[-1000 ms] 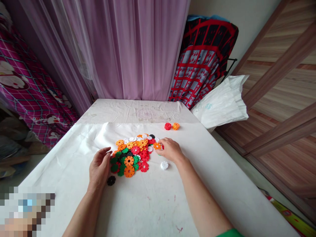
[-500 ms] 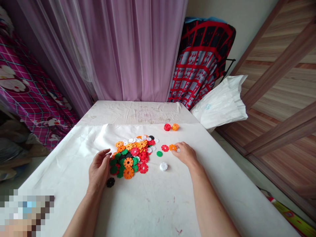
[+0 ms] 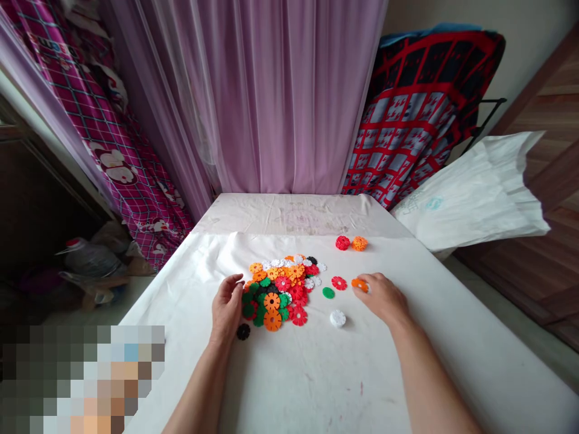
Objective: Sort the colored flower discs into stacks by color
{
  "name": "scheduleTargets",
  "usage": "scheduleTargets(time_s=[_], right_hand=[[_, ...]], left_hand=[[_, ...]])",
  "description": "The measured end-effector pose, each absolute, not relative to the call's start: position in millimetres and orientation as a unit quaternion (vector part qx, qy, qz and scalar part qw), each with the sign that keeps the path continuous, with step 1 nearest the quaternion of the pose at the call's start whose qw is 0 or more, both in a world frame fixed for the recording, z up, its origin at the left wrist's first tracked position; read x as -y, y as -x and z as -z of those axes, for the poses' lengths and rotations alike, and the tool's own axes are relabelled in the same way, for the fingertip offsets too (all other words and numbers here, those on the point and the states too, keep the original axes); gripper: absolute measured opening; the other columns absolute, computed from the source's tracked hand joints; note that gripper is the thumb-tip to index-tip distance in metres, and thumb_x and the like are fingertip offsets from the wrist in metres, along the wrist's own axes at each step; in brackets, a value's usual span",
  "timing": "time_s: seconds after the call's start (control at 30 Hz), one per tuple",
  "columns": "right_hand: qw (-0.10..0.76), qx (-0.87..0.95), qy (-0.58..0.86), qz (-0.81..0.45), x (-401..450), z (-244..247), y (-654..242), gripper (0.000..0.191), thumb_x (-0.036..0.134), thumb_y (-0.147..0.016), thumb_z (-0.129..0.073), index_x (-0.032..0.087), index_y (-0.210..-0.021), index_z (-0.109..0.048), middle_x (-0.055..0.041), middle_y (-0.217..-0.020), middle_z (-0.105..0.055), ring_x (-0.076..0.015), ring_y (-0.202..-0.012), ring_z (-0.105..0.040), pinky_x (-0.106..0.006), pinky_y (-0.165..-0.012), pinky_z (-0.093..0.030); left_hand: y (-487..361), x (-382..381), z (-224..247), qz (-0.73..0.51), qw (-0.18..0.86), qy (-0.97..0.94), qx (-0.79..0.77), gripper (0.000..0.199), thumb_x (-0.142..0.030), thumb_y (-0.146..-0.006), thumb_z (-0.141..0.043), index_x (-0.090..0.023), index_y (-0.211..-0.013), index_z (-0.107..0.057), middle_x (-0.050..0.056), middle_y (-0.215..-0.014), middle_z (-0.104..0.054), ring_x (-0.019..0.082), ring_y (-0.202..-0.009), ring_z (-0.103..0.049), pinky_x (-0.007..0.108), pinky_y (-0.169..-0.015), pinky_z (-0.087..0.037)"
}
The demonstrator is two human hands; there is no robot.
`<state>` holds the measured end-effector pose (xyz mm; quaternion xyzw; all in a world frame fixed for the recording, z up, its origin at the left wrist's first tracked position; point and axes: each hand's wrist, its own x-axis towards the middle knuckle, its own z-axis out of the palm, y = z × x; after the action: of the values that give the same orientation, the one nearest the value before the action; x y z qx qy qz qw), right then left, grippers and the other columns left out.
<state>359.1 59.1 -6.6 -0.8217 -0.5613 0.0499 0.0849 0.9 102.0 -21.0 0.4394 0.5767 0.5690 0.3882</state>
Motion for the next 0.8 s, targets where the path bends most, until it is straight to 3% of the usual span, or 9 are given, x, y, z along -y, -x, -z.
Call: scheduleTargets(time_s=[0.2, 0.4, 0.57, 0.67, 0.8], right_hand=[[0.034, 0.557, 0.827, -0.059, -58.9, -3.2, -354.4, 0.029, 0.035, -0.085, -0.056, 0.024, -0.108, -0.071, -0.01, -0.114, -0.067, -0.0227, -0.093, -0.065, -0.029, -0.072, -0.043], [0.049, 0.544, 0.836, -0.056, -58.2, -5.6, -351.2, 0.027, 0.032, -0.083, -0.059, 0.024, -0.105, -0.072, -0.0088, -0.108, -0.069, -0.0209, -0.087, -0.066, -0.028, -0.07, -0.042], [0.051, 0.536, 0.835, -0.112, -54.1, -10.1, -354.4, 0.032, 0.027, -0.078, -0.063, 0.023, -0.109, -0.07, -0.0072, -0.116, -0.067, -0.021, -0.096, -0.065, -0.028, -0.075, -0.044], [0.073, 0.56, 0.82, -0.096, -53.7, -15.8, -347.9, 0.037, 0.024, -0.081, -0.061, 0.023, -0.117, -0.068, -0.0079, -0.123, -0.064, -0.0218, -0.107, -0.061, -0.029, -0.084, -0.044], [0.087, 0.619, 0.778, -0.064, -55.5, -18.3, -332.5, 0.03, 0.024, -0.088, -0.055, 0.028, -0.112, -0.072, -0.0053, -0.121, -0.064, -0.0218, -0.11, -0.058, -0.03, -0.091, -0.041]], left_hand=[[-1.6, -100.7, 18.9, -0.554, 0.419, -0.428, -0.577, 0.046, -0.051, -0.071, -0.068, -0.021, -0.105, -0.067, 0.005, -0.091, -0.07, 0.018, -0.082, -0.065, 0.03, -0.071, -0.051], [-3.3, -99.0, 9.9, -0.531, 0.425, -0.417, -0.603, 0.05, -0.053, -0.068, -0.068, -0.022, -0.107, -0.067, 0.005, -0.094, -0.07, 0.017, -0.078, -0.064, 0.028, -0.065, -0.048], [-3.6, -98.2, 8.5, -0.529, 0.424, -0.418, -0.606, 0.05, -0.053, -0.068, -0.068, -0.021, -0.106, -0.067, 0.005, -0.097, -0.07, 0.017, -0.077, -0.063, 0.027, -0.062, -0.048], [-3.9, -98.1, 8.4, -0.526, 0.424, -0.413, -0.61, 0.05, -0.053, -0.067, -0.068, -0.022, -0.106, -0.067, 0.005, -0.096, -0.07, 0.016, -0.076, -0.063, 0.026, -0.06, -0.047], [-4.8, -98.0, 7.3, -0.529, 0.43, -0.409, -0.606, 0.049, -0.052, -0.067, -0.068, -0.022, -0.106, -0.066, 0.005, -0.096, -0.07, 0.016, -0.076, -0.063, 0.026, -0.06, -0.047]])
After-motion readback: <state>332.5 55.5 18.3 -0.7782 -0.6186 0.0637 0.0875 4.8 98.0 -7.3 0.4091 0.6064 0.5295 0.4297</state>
